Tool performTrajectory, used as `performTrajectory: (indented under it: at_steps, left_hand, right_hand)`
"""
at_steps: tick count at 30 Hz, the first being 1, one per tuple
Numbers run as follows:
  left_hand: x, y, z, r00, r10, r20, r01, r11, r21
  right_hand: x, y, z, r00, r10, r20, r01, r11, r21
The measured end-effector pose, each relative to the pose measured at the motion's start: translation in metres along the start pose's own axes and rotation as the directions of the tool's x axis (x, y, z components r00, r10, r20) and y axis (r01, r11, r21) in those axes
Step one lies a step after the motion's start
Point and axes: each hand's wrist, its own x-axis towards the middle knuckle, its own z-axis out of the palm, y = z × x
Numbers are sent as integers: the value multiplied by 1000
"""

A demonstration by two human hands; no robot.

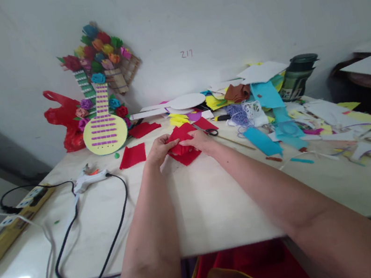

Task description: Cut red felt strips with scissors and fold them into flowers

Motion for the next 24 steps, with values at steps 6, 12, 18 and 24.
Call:
performTrajectory:
  at_steps: [6,12,18,24]
  left_hand:
    - [2,0,-3,1000,8,-23,-7,1000,29]
    - [0,3,-2,999,19,-45,-18,1000,13]
    - [-1,4,-2,999,15,-42,-14,1000,24]
    - [-1,4,0,999,4,-33,-4,1000,16]
  right_hand:
    - [1,-6,-5,999,35,-2,-34,989,145]
    - [3,-9,-12,996,83,20,-85,974,212]
    - [1,-3,-11,997,-26,74,18,994,111]
    - [6,1,-7,997,-40,60,36,997,74]
